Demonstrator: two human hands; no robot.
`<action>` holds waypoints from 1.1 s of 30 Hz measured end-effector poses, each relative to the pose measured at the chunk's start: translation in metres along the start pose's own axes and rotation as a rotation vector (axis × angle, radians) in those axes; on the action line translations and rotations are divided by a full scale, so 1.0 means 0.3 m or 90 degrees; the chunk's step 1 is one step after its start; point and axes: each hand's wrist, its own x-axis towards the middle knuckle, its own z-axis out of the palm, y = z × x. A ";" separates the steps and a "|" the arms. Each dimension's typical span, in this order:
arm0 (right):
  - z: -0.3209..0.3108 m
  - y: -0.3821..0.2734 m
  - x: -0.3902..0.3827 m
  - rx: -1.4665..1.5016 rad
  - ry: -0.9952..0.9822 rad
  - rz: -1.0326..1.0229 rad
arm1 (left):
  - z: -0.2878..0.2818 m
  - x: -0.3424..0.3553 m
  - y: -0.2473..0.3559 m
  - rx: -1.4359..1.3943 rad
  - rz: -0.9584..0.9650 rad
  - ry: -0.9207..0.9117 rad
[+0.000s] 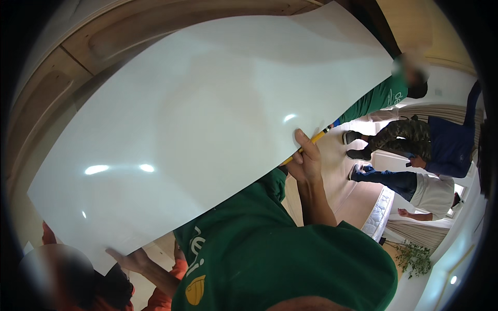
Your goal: The person cuts a large white panel using a utility knife and a curved wooden template as a guide. They then wipe the cut edge with a cloth and place the panel against a curved wooden structure to check the fit.
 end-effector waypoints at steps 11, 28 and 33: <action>0.002 -0.010 0.001 0.033 -0.105 0.013 | 0.077 -0.037 0.007 -0.067 -0.029 -0.005; -0.120 0.047 0.036 0.083 -0.109 0.003 | 0.233 -0.149 -0.045 -0.149 -0.228 -0.486; -0.120 0.064 0.055 0.096 -0.114 -0.015 | 0.048 -0.083 0.066 0.009 0.008 -0.249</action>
